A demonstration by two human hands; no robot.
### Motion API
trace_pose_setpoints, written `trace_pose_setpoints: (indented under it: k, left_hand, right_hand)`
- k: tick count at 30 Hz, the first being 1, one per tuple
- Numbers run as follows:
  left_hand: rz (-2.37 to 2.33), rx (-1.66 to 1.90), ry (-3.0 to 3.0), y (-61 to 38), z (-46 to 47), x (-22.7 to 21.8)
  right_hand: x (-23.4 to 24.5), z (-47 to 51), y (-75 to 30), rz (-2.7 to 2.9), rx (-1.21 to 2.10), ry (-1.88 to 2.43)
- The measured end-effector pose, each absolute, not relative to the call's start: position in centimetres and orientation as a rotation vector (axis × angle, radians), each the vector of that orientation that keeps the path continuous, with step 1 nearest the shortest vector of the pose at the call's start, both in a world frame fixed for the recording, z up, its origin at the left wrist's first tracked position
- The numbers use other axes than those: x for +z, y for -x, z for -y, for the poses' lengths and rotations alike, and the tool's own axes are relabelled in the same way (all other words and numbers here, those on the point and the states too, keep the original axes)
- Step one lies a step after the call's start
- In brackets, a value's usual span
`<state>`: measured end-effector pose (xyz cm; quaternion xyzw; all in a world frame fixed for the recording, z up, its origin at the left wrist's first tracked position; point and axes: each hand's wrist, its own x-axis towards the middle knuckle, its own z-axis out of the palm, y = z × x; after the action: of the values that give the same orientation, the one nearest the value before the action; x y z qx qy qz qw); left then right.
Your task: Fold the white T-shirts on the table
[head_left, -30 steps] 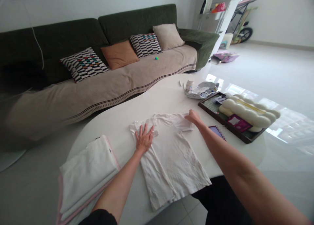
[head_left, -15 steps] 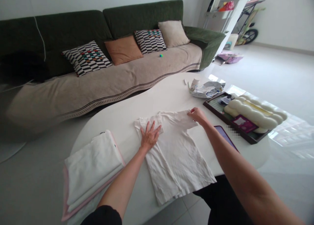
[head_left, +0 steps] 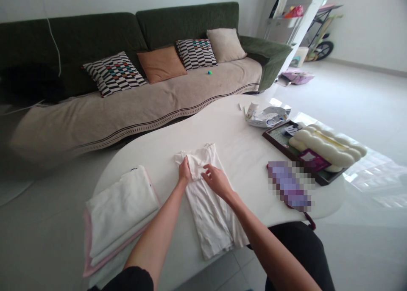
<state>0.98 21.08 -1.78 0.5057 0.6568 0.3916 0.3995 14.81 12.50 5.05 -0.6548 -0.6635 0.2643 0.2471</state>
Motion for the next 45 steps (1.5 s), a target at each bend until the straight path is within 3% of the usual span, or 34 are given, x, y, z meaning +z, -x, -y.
trace_pose_setpoints:
  k: [8,18,24,33,45]
  left_hand:
    - [-1.758,0.887,-1.529,-1.9,-22.1,0.2]
    - [-2.099,0.651,-1.589,-2.0,-22.0,2.1]
    - [-2.05,0.644,-1.626,-1.5,-20.8,0.9]
    - [-1.753,1.094,-1.877,-0.6,-17.1,-3.2]
    - [-1.738,0.897,-2.017,-0.4,-17.7,-3.6]
  right_hand:
    - [2.7,2.7,-22.3,1.978,0.509,1.874]
    - [4.1,4.9,-20.8,2.2,0.529,1.63]
    - [5.2,-1.8,-22.6,2.13,0.582,1.635]
    - [3.9,-21.3,-22.4,2.053,0.55,1.933]
    - [3.8,-27.5,-21.1,2.15,0.546,1.965]
